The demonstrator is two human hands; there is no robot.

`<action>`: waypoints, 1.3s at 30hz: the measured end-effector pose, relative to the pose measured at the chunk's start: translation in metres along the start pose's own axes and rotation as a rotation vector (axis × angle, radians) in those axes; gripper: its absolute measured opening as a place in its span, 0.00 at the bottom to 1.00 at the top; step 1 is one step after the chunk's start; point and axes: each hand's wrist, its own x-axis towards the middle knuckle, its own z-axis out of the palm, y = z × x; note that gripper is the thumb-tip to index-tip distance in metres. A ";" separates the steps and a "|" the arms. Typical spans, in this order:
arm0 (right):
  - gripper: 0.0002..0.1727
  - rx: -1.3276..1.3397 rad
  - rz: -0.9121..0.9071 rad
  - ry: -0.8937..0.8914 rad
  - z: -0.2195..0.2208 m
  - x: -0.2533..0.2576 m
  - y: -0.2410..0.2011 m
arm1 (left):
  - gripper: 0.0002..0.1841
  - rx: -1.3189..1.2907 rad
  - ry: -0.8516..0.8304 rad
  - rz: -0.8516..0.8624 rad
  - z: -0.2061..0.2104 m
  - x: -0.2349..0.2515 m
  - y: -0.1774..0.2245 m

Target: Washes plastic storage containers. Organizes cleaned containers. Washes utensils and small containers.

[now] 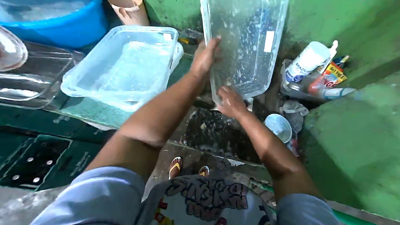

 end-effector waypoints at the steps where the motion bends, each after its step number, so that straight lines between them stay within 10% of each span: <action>1: 0.24 -0.060 -0.072 0.017 0.006 -0.006 0.019 | 0.32 0.050 -0.018 -0.052 -0.005 0.000 0.011; 5: 0.26 -0.193 0.000 0.143 -0.001 -0.014 0.066 | 0.33 0.093 -0.092 -0.074 -0.017 0.002 0.015; 10: 0.24 -0.060 0.071 0.252 -0.009 -0.005 0.021 | 0.44 -0.027 -0.073 0.204 -0.003 -0.060 -0.064; 15: 0.24 0.017 0.219 0.091 0.004 -0.009 -0.015 | 0.29 -0.002 0.046 0.118 -0.003 -0.059 -0.054; 23: 0.22 -0.297 -0.188 0.064 0.011 -0.037 0.029 | 0.29 0.036 0.005 -0.077 -0.030 -0.025 -0.008; 31: 0.12 -0.088 -0.144 0.320 0.000 -0.014 -0.004 | 0.31 0.034 -0.039 0.002 0.000 -0.046 -0.054; 39: 0.29 -0.201 0.140 -0.229 -0.025 -0.041 0.116 | 0.29 0.165 0.000 -0.127 -0.063 -0.044 0.010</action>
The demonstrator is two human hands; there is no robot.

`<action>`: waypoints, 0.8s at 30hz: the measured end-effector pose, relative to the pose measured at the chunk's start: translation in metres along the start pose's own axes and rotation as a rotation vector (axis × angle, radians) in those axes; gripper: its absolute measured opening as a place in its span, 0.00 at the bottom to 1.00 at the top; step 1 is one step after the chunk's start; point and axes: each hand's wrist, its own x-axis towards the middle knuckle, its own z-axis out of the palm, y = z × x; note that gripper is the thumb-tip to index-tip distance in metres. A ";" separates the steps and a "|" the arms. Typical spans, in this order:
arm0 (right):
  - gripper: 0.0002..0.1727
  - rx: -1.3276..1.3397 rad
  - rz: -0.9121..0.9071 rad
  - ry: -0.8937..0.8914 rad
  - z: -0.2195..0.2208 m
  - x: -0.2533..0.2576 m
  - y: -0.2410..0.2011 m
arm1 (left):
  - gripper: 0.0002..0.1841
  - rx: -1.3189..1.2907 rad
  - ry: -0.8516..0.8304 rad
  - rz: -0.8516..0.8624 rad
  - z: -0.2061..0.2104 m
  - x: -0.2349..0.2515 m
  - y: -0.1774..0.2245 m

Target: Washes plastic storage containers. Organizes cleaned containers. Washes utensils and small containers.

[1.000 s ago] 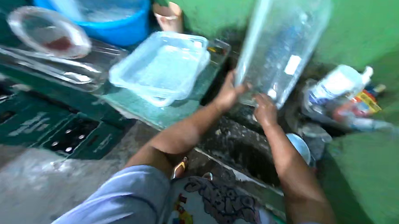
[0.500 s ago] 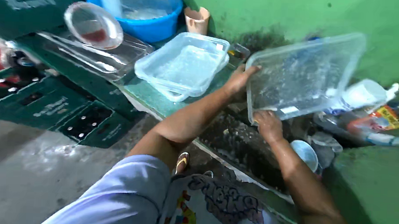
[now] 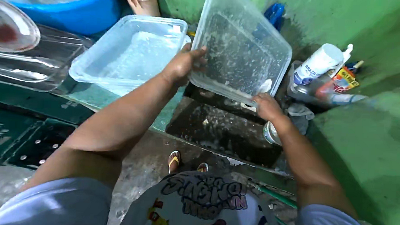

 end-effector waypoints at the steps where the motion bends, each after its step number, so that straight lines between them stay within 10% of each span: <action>1: 0.30 0.055 0.014 -0.100 -0.007 0.004 0.000 | 0.31 0.000 0.016 -0.034 -0.002 0.001 -0.003; 4: 0.24 0.458 0.058 -0.210 -0.041 0.005 -0.001 | 0.35 -0.027 0.019 -0.085 -0.003 0.003 -0.024; 7: 0.20 0.785 0.128 0.073 -0.064 0.003 -0.013 | 0.35 -0.048 -0.033 -0.092 -0.002 -0.002 -0.040; 10: 0.31 0.433 0.065 0.136 -0.052 0.017 -0.009 | 0.34 -0.041 -0.092 -0.096 -0.001 -0.013 -0.043; 16: 0.15 0.377 0.041 0.031 0.000 0.017 -0.063 | 0.32 -0.050 -0.122 -0.057 0.000 -0.023 -0.045; 20: 0.21 0.489 -0.207 0.198 -0.014 0.045 -0.160 | 0.31 -0.028 -0.182 -0.005 0.023 -0.026 -0.053; 24: 0.20 0.430 -0.208 0.536 -0.031 0.091 -0.147 | 0.32 0.049 -0.188 0.046 0.021 -0.037 -0.051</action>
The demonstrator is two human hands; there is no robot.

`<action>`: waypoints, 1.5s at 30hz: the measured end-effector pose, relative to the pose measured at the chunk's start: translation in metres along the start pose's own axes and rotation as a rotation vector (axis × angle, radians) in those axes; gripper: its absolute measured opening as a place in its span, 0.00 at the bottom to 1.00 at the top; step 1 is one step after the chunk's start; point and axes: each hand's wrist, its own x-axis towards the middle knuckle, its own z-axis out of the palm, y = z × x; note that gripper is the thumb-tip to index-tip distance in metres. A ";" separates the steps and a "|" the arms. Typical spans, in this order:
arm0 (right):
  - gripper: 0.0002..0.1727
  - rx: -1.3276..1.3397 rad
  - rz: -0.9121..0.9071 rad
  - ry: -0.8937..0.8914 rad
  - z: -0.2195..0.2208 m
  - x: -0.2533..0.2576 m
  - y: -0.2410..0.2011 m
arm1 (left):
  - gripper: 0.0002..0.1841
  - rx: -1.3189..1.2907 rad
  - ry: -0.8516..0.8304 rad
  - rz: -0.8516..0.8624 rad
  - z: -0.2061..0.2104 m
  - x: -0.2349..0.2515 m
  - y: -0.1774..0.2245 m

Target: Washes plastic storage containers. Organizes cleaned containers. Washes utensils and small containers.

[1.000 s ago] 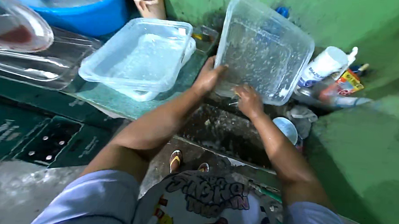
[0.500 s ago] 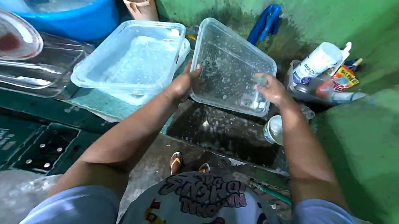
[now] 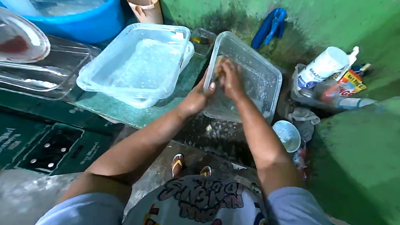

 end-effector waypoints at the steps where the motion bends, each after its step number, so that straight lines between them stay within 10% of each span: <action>1: 0.21 -0.068 0.063 0.042 -0.009 0.003 0.017 | 0.32 0.015 0.020 -0.008 -0.004 -0.006 0.004; 6: 0.27 -0.287 0.450 0.082 -0.037 -0.032 0.088 | 0.32 0.023 0.100 0.060 -0.038 -0.023 0.014; 12: 0.36 -0.028 0.730 -0.231 -0.010 -0.067 0.044 | 0.33 -0.010 0.134 0.081 -0.059 -0.011 0.017; 23: 0.28 0.113 0.239 -0.021 0.032 0.003 -0.107 | 0.32 -0.064 -0.031 0.130 -0.065 0.012 0.002; 36: 0.20 -0.910 0.164 0.313 -0.035 0.012 0.018 | 0.28 -0.025 -0.060 0.061 -0.118 -0.002 0.032; 45: 0.18 -0.668 0.602 -0.352 -0.127 -0.075 0.055 | 0.29 0.029 0.015 -0.026 -0.105 0.026 0.019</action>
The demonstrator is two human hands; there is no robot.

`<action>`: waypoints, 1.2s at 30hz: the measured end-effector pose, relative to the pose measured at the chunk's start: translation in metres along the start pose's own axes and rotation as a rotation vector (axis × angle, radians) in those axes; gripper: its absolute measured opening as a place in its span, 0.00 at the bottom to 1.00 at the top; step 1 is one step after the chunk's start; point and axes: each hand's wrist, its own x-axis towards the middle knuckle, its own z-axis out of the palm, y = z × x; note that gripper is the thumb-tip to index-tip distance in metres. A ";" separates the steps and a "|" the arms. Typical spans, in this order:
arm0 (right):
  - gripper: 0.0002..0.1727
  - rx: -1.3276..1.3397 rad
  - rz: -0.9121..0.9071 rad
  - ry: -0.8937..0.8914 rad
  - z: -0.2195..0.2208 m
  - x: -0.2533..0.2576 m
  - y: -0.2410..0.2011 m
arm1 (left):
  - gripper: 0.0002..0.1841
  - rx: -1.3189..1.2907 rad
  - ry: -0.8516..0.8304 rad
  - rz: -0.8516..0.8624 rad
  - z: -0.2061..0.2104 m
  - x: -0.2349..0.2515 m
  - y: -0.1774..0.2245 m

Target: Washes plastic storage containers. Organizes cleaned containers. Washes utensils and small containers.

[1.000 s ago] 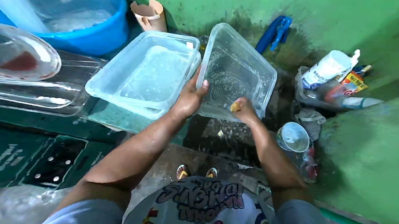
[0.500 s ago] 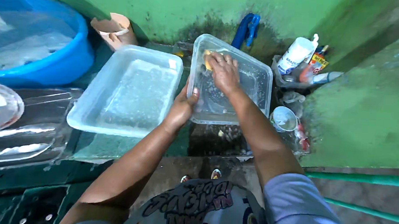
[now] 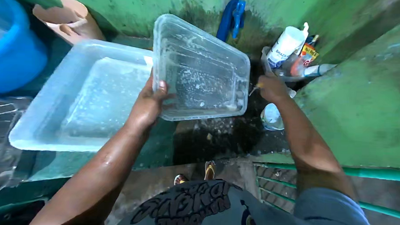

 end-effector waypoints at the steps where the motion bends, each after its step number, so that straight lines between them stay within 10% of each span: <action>1: 0.18 0.020 0.014 -0.060 0.009 -0.007 0.024 | 0.29 -0.002 0.035 -0.011 0.000 0.004 -0.003; 5: 0.22 0.176 -0.032 -0.156 0.025 0.012 0.088 | 0.33 -0.026 0.131 -0.042 0.007 0.021 -0.004; 12: 0.31 0.531 -0.071 0.443 -0.097 0.150 -0.038 | 0.34 -0.057 0.203 -0.138 0.063 0.052 -0.031; 18: 0.20 0.621 -0.165 0.444 -0.095 0.198 -0.044 | 0.33 -0.149 0.177 -0.183 0.093 0.068 -0.070; 23: 0.23 1.441 -0.233 0.561 -0.045 0.225 -0.020 | 0.32 -0.222 0.184 -0.214 0.105 0.089 -0.095; 32: 0.16 2.353 0.343 -0.066 0.074 0.232 -0.080 | 0.31 -0.235 0.223 -0.213 0.100 0.085 -0.087; 36: 0.26 2.489 0.123 -0.058 0.066 0.256 -0.086 | 0.29 -0.223 0.232 -0.195 0.094 0.082 -0.079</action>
